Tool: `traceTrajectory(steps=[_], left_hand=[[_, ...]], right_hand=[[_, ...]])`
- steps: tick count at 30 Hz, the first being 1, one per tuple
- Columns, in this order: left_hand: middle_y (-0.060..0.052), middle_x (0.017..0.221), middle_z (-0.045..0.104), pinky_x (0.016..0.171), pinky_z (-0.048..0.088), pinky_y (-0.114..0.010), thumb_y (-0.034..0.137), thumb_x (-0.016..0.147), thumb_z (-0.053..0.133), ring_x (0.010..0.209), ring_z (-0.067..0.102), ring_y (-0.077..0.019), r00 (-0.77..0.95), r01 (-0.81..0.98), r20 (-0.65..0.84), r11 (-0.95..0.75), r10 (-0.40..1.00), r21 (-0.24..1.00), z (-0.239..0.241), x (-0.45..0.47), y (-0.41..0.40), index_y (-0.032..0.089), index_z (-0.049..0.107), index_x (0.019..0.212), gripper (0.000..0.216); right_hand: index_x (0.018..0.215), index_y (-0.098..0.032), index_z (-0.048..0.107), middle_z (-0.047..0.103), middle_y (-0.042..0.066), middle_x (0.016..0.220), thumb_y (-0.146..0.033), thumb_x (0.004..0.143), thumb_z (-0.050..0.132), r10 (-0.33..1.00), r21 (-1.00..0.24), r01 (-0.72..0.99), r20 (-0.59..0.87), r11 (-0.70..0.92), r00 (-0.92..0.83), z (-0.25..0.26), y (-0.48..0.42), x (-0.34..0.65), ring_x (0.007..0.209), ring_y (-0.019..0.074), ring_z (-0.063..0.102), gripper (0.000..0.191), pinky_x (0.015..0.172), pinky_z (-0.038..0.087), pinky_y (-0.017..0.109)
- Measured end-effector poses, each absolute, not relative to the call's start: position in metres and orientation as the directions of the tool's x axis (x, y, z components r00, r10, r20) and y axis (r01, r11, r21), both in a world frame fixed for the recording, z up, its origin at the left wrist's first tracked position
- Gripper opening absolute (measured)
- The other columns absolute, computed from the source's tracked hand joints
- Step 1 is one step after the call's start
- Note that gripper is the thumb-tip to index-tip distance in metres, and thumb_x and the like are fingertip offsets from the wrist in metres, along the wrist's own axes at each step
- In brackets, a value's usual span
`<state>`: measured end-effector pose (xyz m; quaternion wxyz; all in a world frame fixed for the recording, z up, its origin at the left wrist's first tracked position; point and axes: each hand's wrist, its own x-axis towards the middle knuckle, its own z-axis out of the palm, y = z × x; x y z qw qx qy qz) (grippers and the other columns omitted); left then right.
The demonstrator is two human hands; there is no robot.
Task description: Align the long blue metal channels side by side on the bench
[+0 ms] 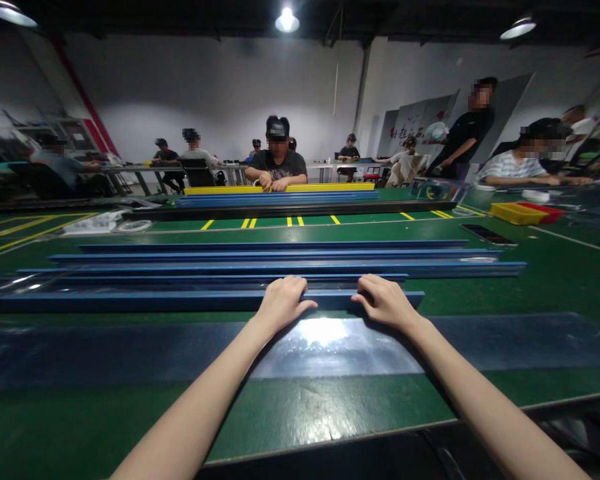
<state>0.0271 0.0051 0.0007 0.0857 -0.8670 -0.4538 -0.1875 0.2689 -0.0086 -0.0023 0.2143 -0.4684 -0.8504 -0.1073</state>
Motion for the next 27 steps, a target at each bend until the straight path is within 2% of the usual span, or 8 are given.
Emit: traceTrajectory(steps=[19, 27], left_hand=[[-0.001, 0.082, 0.059, 0.062, 0.038, -0.025, 0.047, 0.078, 0.053, 0.080, 0.053, -0.0165, 0.540, 0.821, 0.385, -0.568, 0.749, -0.047, 0.0011, 0.0275, 0.0029, 0.018, 0.052, 0.081, 0.029], [-0.002, 0.084, 0.059, 0.063, 0.039, -0.026, 0.049, 0.079, 0.050, 0.081, 0.053, -0.0170, 0.566, 0.811, 0.394, -0.576, 0.725, -0.104, -0.0015, 0.0266, 0.0040, 0.018, 0.053, 0.080, 0.031]], right_hand=[[0.079, -0.018, 0.051, 0.058, 0.006, 0.082, -0.042, 0.084, 0.040, 0.778, 0.021, 0.857, 0.409, 0.514, -0.477, -0.0012, -0.0106, 0.2695, 0.075, 0.0167, 0.053, 0.027, 0.064, 0.035, 0.026], [0.074, -0.017, 0.050, 0.057, 0.006, 0.078, -0.036, 0.085, 0.041, 0.796, 0.061, 0.866, 0.367, 0.497, -0.482, 0.0018, -0.0084, 0.2676, 0.072, 0.0166, 0.052, 0.024, 0.060, 0.032, 0.025]])
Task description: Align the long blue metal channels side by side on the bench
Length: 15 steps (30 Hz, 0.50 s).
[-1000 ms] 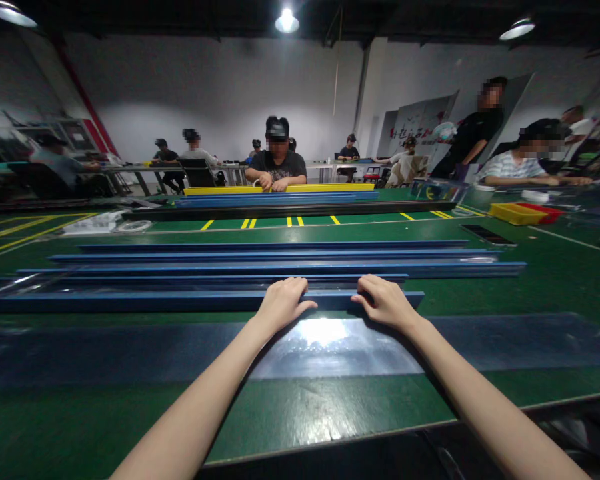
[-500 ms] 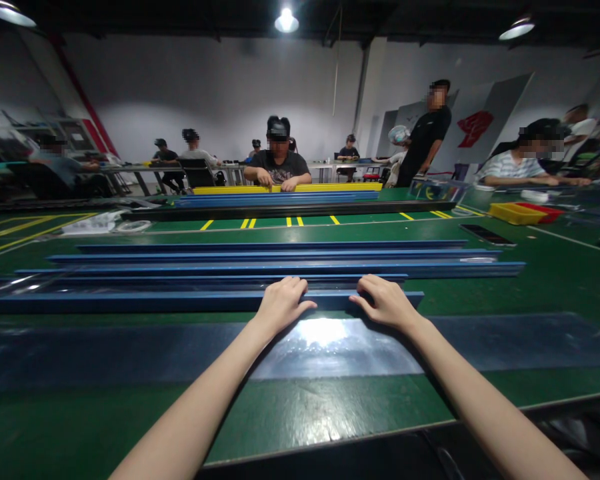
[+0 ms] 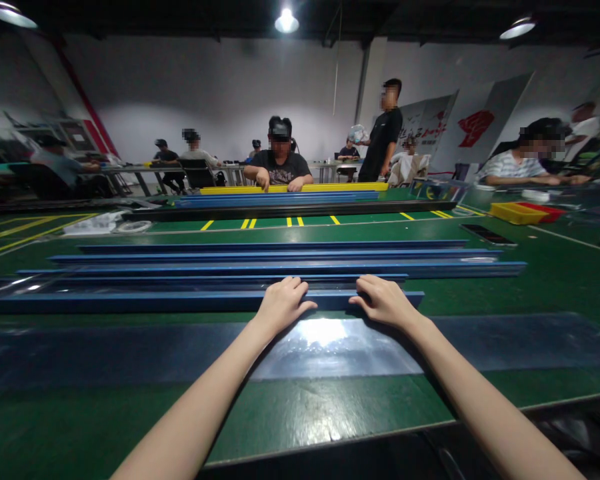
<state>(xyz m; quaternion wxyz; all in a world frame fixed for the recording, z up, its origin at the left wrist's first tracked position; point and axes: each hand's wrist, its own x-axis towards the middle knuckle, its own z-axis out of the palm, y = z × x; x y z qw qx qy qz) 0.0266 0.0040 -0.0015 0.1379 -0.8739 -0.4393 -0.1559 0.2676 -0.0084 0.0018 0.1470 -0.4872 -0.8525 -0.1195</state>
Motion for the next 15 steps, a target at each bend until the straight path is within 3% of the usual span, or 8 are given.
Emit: traceTrajectory(steps=[9, 15], left_hand=[[-0.003, 0.085, 0.062, 0.065, 0.039, -0.027, 0.053, 0.078, 0.048, 0.081, 0.054, -0.0180, 0.595, 0.794, 0.387, -0.592, 0.705, -0.141, -0.004, 0.027, 0.006, 0.017, 0.053, 0.084, 0.037], [-0.004, 0.088, 0.062, 0.068, 0.039, -0.027, 0.054, 0.078, 0.048, 0.083, 0.055, -0.0187, 0.594, 0.797, 0.360, -0.587, 0.719, -0.142, -0.001, 0.024, 0.005, 0.016, 0.053, 0.090, 0.040]], right_hand=[[0.070, -0.018, 0.050, 0.057, 0.005, 0.075, -0.038, 0.082, 0.042, 0.845, 0.003, 0.886, 0.301, 0.463, -0.443, 0.011, -0.010, 0.280, 0.069, 0.0160, 0.052, 0.025, 0.058, 0.030, 0.024], [0.067, -0.019, 0.050, 0.059, 0.003, 0.072, -0.043, 0.079, 0.044, 0.903, -0.052, 0.932, 0.275, 0.358, -0.331, 0.017, -0.013, 0.303, 0.064, 0.0153, 0.052, 0.027, 0.055, 0.030, 0.024]])
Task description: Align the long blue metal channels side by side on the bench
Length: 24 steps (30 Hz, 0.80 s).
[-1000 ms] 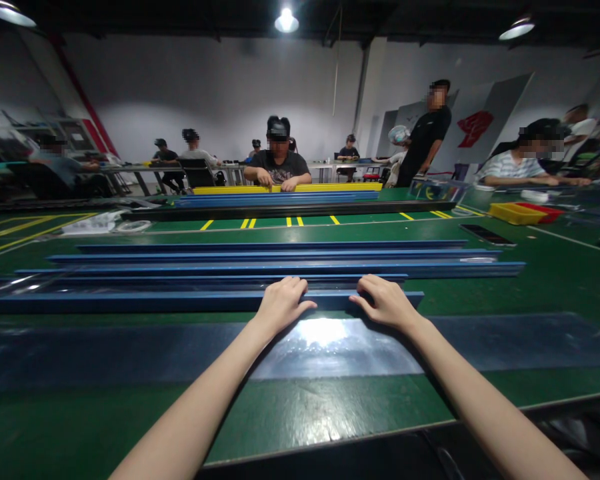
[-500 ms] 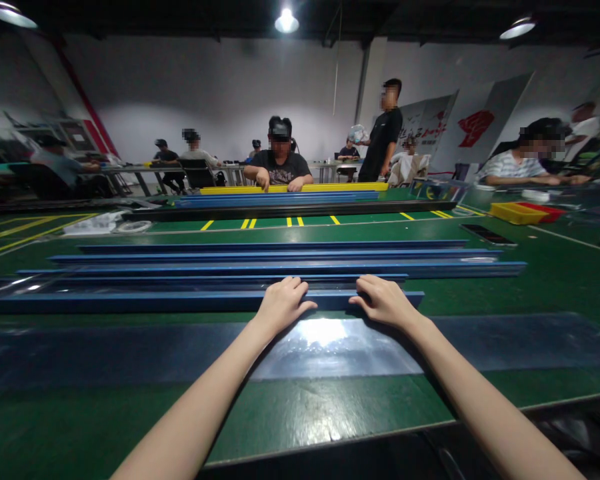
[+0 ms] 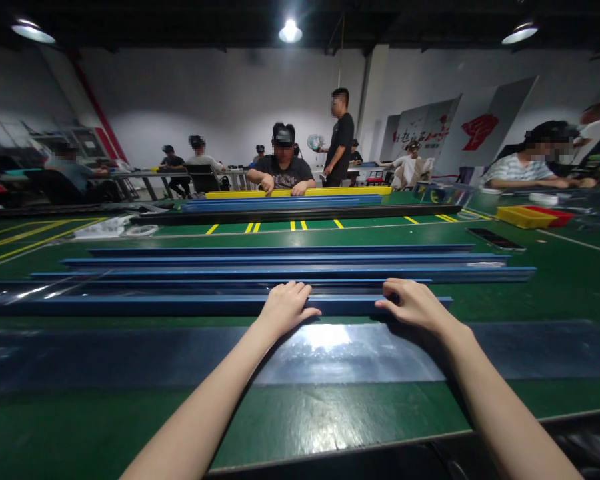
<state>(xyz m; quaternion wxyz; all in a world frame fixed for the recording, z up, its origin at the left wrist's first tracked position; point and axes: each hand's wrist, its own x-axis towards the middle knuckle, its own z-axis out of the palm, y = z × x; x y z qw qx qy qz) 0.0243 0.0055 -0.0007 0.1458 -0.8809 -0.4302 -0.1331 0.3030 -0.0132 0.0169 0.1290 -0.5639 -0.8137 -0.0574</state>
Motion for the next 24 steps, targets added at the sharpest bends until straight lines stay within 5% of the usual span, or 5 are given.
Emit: traceTrajectory(steps=[7, 24], left_hand=[[-0.004, 0.085, 0.062, 0.066, 0.038, -0.027, 0.052, 0.079, 0.048, 0.081, 0.055, -0.0183, 0.608, 0.788, 0.340, -0.598, 0.717, -0.148, 0.000, 0.022, 0.007, 0.017, 0.054, 0.081, 0.036], [-0.004, 0.086, 0.060, 0.066, 0.040, -0.027, 0.050, 0.080, 0.048, 0.082, 0.055, -0.0182, 0.614, 0.783, 0.347, -0.604, 0.709, -0.151, -0.004, 0.022, 0.009, 0.017, 0.055, 0.082, 0.034]], right_hand=[[0.064, -0.020, 0.051, 0.060, 0.002, 0.069, -0.047, 0.075, 0.046, 0.934, -0.081, 0.966, 0.285, 0.247, -0.215, 0.018, -0.016, 0.322, 0.063, 0.0164, 0.054, 0.029, 0.053, 0.031, 0.024], [0.078, -0.018, 0.057, 0.064, 0.007, 0.082, -0.053, 0.083, 0.036, 0.857, 0.051, 0.886, 0.234, 0.462, -0.460, 0.017, -0.009, 0.275, 0.076, 0.0186, 0.058, 0.041, 0.062, 0.032, 0.026]])
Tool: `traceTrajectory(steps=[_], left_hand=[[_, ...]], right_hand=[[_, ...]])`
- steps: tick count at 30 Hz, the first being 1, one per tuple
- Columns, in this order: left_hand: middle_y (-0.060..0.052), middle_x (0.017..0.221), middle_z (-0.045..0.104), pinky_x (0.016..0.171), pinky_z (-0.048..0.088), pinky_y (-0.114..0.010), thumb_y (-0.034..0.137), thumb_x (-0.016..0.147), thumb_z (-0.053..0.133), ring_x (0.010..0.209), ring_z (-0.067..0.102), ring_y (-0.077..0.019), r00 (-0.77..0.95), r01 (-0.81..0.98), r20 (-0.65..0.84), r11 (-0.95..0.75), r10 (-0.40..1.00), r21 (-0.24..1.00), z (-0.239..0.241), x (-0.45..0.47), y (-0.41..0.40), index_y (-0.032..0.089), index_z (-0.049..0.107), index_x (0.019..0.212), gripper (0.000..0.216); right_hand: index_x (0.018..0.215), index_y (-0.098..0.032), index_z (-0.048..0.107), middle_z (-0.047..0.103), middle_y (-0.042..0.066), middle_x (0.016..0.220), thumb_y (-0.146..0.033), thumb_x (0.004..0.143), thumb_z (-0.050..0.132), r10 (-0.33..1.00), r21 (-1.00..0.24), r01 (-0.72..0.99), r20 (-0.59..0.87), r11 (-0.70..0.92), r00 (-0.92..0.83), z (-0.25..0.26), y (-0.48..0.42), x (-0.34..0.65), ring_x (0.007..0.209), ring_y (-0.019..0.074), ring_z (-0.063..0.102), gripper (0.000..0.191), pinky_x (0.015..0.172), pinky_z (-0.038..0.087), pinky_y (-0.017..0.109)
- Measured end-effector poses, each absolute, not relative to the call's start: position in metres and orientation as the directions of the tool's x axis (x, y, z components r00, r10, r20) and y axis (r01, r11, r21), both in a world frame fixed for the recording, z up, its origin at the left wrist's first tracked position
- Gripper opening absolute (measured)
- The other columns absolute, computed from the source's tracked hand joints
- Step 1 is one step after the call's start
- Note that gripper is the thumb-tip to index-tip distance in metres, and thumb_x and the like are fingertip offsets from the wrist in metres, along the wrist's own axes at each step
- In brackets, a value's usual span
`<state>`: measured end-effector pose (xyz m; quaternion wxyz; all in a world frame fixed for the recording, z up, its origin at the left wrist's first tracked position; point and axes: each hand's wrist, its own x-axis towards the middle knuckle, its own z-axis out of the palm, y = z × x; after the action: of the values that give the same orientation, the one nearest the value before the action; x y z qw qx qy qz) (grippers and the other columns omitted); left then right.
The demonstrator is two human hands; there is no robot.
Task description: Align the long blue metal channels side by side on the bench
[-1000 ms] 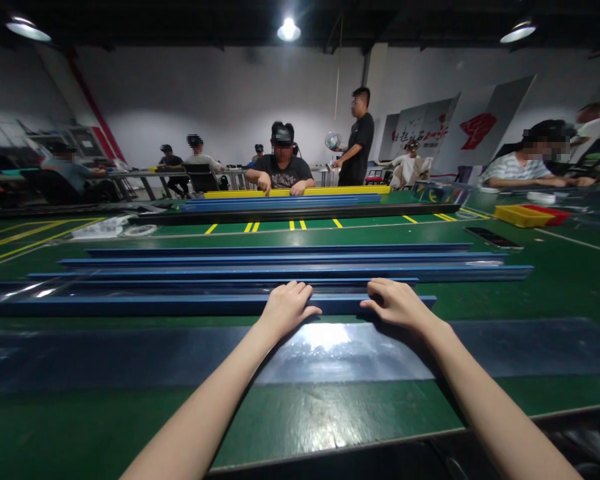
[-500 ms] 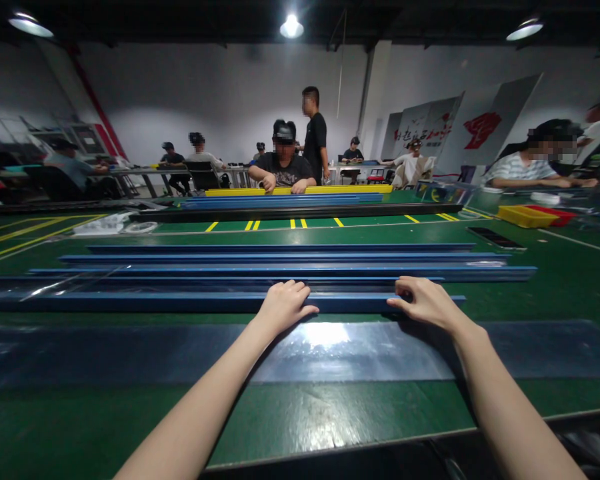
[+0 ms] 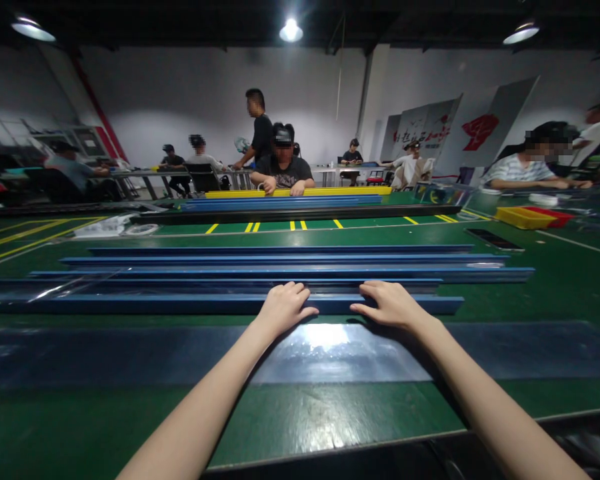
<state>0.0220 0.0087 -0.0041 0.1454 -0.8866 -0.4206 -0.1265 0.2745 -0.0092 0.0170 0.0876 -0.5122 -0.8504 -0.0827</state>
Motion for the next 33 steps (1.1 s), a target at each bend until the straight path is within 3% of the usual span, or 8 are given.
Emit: traceTrajectory(steps=[7, 14, 25, 33], left_hand=[[-0.005, 0.085, 0.059, 0.066, 0.040, -0.027, 0.050, 0.080, 0.048, 0.082, 0.054, -0.0187, 0.616, 0.781, 0.339, -0.608, 0.711, -0.145, -0.003, 0.024, 0.008, 0.017, 0.055, 0.082, 0.034], [-0.005, 0.084, 0.058, 0.066, 0.040, -0.028, 0.050, 0.080, 0.049, 0.082, 0.054, -0.0185, 0.617, 0.777, 0.357, -0.615, 0.702, -0.133, -0.006, 0.023, 0.009, 0.017, 0.055, 0.081, 0.033], [-0.006, 0.086, 0.058, 0.066, 0.040, -0.027, 0.049, 0.081, 0.047, 0.082, 0.054, -0.0187, 0.623, 0.773, 0.352, -0.620, 0.699, -0.137, -0.007, 0.023, 0.009, 0.017, 0.054, 0.082, 0.033], [-0.005, 0.087, 0.059, 0.067, 0.039, -0.028, 0.050, 0.080, 0.049, 0.082, 0.054, -0.0187, 0.626, 0.773, 0.350, -0.612, 0.697, -0.167, -0.004, 0.022, 0.008, 0.017, 0.052, 0.085, 0.034]], right_hand=[[0.072, -0.017, 0.057, 0.064, 0.007, 0.074, -0.050, 0.083, 0.038, 0.772, 0.182, 0.805, 0.228, 0.564, -0.593, 0.025, -0.001, 0.242, 0.067, 0.0170, 0.058, 0.040, 0.054, 0.026, 0.027], [0.070, -0.016, 0.058, 0.064, 0.007, 0.069, -0.049, 0.085, 0.031, 0.764, 0.255, 0.809, 0.271, 0.530, -0.586, 0.015, 0.003, 0.235, 0.063, 0.0160, 0.057, 0.045, 0.052, 0.023, 0.027], [0.067, -0.016, 0.057, 0.061, 0.007, 0.067, -0.050, 0.084, 0.037, 0.729, 0.175, 0.873, 0.490, 0.455, -0.478, -0.003, -0.003, 0.239, 0.064, 0.0150, 0.053, 0.043, 0.056, 0.026, 0.026], [0.067, -0.017, 0.057, 0.062, 0.007, 0.069, -0.052, 0.083, 0.035, 0.776, 0.194, 0.885, 0.426, 0.424, -0.465, 0.007, -0.005, 0.238, 0.064, 0.0155, 0.054, 0.046, 0.053, 0.023, 0.026]])
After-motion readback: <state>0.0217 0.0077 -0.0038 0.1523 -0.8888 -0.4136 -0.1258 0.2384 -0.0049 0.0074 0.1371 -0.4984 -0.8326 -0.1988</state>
